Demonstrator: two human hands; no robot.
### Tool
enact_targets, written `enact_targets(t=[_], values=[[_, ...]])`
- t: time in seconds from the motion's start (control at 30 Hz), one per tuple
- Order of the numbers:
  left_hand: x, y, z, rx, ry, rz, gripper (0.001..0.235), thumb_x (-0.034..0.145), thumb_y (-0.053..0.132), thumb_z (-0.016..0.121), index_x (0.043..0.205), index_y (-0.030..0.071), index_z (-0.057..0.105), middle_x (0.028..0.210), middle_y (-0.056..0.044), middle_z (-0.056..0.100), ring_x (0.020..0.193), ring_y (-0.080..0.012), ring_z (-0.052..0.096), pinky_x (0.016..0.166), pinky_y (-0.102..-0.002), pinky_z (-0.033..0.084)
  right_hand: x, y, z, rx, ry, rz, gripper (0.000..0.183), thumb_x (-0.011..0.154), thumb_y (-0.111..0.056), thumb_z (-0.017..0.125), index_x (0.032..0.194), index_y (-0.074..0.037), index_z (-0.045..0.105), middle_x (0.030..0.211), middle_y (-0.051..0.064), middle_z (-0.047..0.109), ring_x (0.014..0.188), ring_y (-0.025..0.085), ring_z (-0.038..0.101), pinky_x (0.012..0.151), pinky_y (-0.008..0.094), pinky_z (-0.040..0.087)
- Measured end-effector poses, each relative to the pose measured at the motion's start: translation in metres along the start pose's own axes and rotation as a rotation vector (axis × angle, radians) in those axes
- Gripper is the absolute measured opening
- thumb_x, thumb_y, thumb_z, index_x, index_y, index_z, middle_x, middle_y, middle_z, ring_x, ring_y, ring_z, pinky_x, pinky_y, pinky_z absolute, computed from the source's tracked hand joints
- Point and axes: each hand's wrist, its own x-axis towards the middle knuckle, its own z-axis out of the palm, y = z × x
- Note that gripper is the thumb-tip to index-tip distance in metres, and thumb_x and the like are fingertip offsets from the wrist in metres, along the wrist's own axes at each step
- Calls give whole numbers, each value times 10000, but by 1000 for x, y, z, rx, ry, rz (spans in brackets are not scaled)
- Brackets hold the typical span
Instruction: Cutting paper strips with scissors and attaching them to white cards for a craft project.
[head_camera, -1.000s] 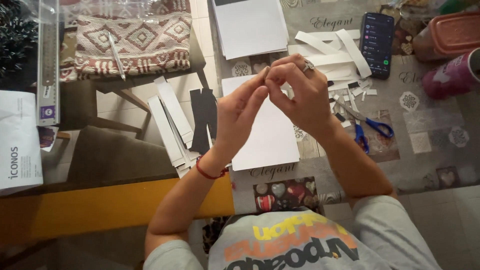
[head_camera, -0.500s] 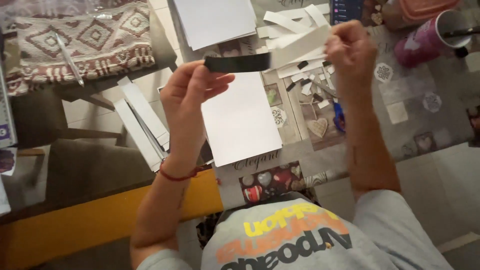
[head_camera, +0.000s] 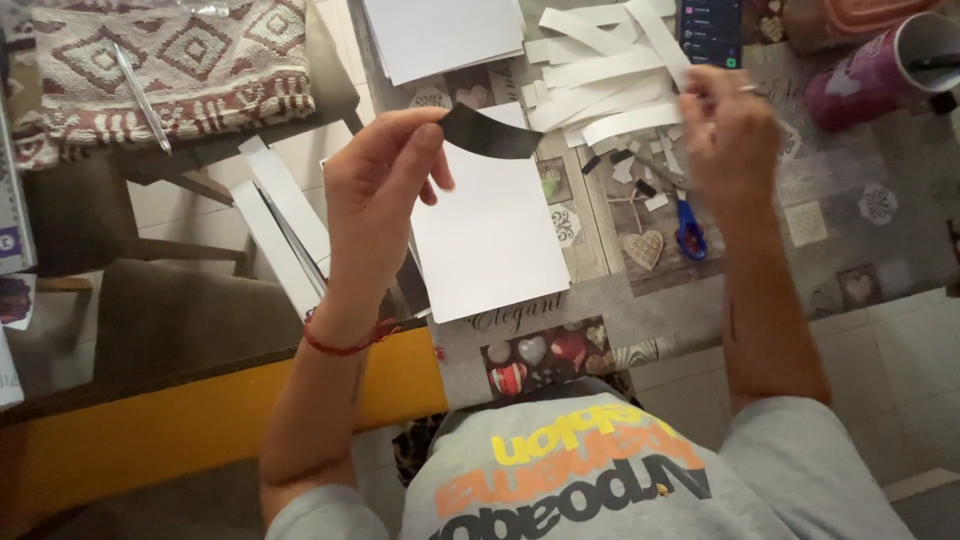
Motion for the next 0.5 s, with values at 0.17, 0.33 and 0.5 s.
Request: enact_targets(t=[0.17, 0.33, 0.5], values=[[4, 25, -6, 39, -233, 14, 171, 1177, 83, 583, 1299, 31, 692, 1056, -120, 788, 1004, -191, 800, 821, -265, 685, 19, -65, 5, 868, -592, -11, 373, 1221, -204, 436, 1462, 25, 607, 1057, 119, 742, 849, 159, 718, 646, 194, 571], [9, 40, -22, 203, -370, 119, 141, 1144, -27, 619, 1231, -1, 727, 1149, -144, 794, 777, -116, 628, 667, -224, 529, 36, -97, 5, 1183, -893, 55, 458, 1201, -342, 401, 1389, -33, 683, 937, 88, 716, 754, 135, 674, 589, 198, 538], [17, 34, -50, 231, -497, 95, 169, 1158, -51, 578, 1243, -31, 723, 1018, -86, 742, 538, -42, 324, 488, -199, 267, 44, -88, 5, 1295, -869, 124, 130, 1067, -117, 699, 1191, -98, 733, 956, -42, 694, 695, -11, 597, 624, 73, 520]])
